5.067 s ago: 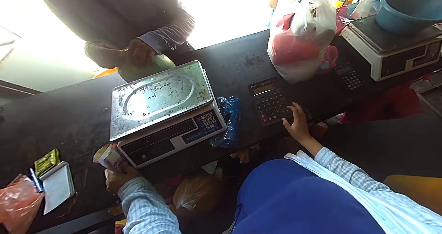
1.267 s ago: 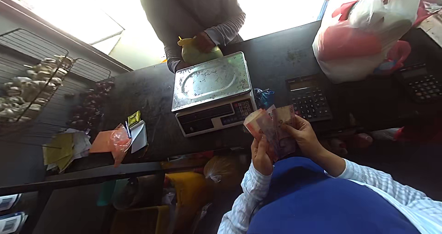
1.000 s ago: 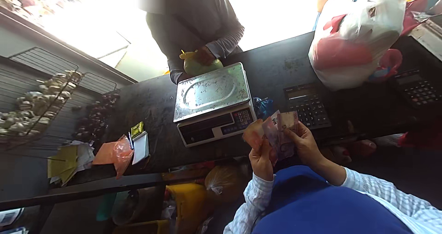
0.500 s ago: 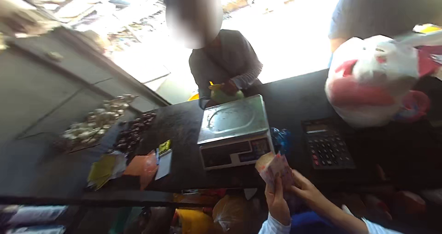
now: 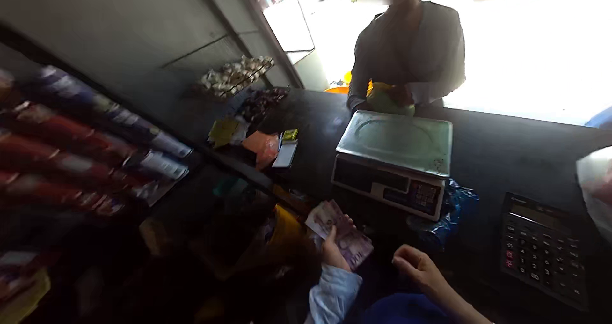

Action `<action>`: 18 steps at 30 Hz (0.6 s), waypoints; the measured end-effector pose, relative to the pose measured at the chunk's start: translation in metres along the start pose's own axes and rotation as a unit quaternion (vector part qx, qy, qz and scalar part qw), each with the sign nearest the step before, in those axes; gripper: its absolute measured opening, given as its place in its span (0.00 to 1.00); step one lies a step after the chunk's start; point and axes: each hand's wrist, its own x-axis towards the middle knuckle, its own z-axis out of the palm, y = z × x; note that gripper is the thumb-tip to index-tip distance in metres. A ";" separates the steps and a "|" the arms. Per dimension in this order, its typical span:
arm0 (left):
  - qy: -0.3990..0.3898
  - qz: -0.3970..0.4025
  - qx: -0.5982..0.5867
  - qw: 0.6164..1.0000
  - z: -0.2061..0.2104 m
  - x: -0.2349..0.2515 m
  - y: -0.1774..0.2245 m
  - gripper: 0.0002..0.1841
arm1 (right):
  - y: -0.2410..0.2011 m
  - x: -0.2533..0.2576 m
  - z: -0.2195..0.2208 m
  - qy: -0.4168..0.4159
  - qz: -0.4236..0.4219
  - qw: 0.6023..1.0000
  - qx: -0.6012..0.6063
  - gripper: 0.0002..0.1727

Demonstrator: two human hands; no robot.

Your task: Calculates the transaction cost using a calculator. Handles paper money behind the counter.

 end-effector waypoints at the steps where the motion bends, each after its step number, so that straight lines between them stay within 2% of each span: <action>1: 0.047 0.013 -0.012 0.999 -0.015 0.015 0.017 0.19 | 0.001 0.004 0.005 0.004 -0.010 1.000 -0.014 0.10; 4: 0.186 0.063 -0.010 0.981 -0.076 0.054 0.066 0.18 | 0.005 0.025 0.021 0.021 -0.039 0.997 -0.056 0.12; 6: 0.265 0.079 -0.012 0.961 -0.129 0.084 0.090 0.19 | 0.008 0.048 0.033 0.047 -0.089 0.988 -0.118 0.13; 9: 0.373 0.087 0.002 0.924 -0.222 0.129 0.132 0.21 | 0.019 0.092 0.055 0.083 -0.175 0.941 -0.276 0.17; 11: 0.423 0.102 -0.015 0.900 -0.267 0.150 0.178 0.21 | 0.031 0.125 0.070 0.091 -0.208 0.908 -0.353 0.17; 15: 0.456 0.136 -0.041 0.879 -0.367 0.193 0.282 0.22 | 0.042 0.171 0.102 0.114 -0.196 0.892 -0.391 0.18; 17: 0.427 0.189 -0.050 0.883 -0.424 0.228 0.323 0.21 | 0.047 0.187 0.112 0.145 -0.172 0.879 -0.421 0.19; 18: 0.392 0.224 -0.068 0.890 -0.440 0.241 0.342 0.22 | 0.050 0.194 0.116 0.166 -0.158 0.864 -0.448 0.20</action>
